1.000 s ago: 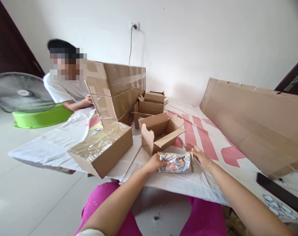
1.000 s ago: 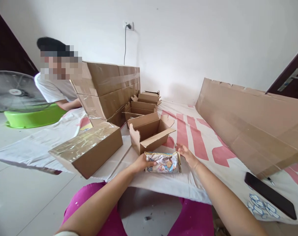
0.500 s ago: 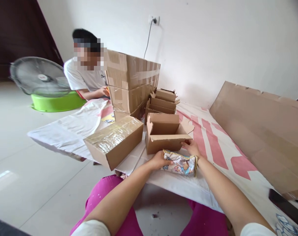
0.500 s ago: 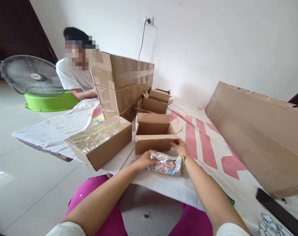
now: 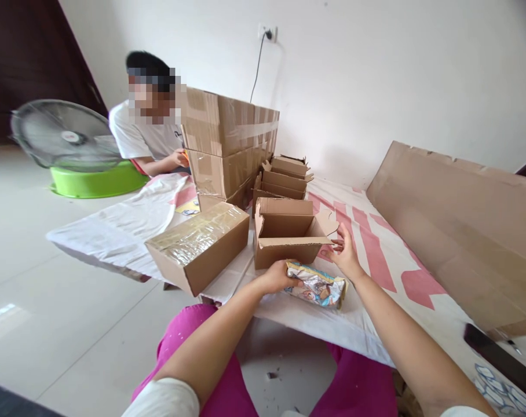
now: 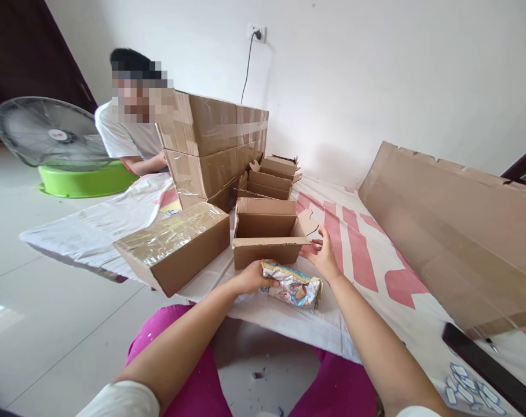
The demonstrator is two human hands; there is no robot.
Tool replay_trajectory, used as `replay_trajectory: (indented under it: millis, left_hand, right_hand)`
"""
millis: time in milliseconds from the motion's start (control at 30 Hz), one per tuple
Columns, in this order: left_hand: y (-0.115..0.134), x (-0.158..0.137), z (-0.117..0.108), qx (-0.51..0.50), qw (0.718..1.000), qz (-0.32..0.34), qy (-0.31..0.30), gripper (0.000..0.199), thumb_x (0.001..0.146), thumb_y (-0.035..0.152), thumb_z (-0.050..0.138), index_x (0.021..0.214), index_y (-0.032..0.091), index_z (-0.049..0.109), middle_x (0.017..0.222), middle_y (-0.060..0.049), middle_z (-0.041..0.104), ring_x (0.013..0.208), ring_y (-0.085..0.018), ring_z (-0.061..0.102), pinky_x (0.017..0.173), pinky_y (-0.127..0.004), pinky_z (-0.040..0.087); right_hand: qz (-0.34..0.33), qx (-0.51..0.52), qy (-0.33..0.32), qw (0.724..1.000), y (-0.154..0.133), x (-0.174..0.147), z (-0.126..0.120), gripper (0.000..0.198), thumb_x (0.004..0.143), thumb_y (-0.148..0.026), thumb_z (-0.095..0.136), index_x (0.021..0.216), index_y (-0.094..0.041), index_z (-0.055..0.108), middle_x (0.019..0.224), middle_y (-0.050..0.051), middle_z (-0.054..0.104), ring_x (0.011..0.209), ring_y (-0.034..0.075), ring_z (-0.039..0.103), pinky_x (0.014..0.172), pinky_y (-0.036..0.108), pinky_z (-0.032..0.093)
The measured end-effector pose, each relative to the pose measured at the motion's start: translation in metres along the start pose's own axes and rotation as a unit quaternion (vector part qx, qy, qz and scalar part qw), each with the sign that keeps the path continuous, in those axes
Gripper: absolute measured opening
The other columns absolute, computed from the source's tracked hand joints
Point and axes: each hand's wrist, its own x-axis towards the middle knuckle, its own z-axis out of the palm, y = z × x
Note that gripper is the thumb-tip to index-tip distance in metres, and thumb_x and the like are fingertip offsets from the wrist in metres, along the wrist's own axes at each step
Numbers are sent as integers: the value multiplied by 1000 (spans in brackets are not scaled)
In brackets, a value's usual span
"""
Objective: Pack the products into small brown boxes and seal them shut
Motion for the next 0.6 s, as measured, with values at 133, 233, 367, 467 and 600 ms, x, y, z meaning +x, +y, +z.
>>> replay_trajectory:
  millis: [133, 233, 367, 467, 600]
  left_hand:
    - [9, -14, -21, 39, 999, -5, -16, 47, 57, 26, 80, 100, 13, 67, 90, -4, 71, 84, -22, 63, 72, -27, 49]
    - [16, -27, -35, 76, 995, -6, -66, 50, 61, 25, 77, 108, 14, 66, 94, -3, 70, 83, -19, 64, 72, -24, 49]
    - [21, -39, -39, 128, 980, 55, -143, 45, 66, 18, 72, 111, 19, 67, 101, -2, 72, 91, -19, 65, 79, -24, 49]
    - [15, -41, -29, 207, 963, 162, -60, 40, 73, 6, 56, 108, 21, 70, 113, -6, 70, 106, -21, 63, 95, -29, 46]
    - [6, -40, -15, 288, 933, 214, -29, 49, 73, 0, 50, 113, 22, 67, 125, -8, 64, 117, -23, 58, 104, -37, 41]
  right_hand:
    - [-118, -123, -32, 985, -23, 7, -5, 50, 73, -42, 73, 120, -27, 64, 151, 9, 31, 120, 28, 52, 104, 44, 41]
    - [-135, -149, -59, 978, -35, 8, -6, 21, 83, -33, 61, 97, -24, 74, 148, 9, 37, 106, 23, 62, 96, 39, 49]
    - [-165, -201, -43, 965, -47, -12, -18, 23, 88, -30, 53, 94, -25, 75, 132, 7, 55, 89, 20, 65, 84, 38, 55]
    - [-235, -275, -33, 932, -45, -44, -37, 25, 90, -26, 51, 99, -29, 73, 107, 6, 67, 95, 23, 63, 89, 41, 52]
    - [-203, -316, 33, 926, -33, -81, -63, 23, 92, -31, 50, 103, -26, 70, 93, 7, 66, 88, 22, 62, 84, 39, 52]
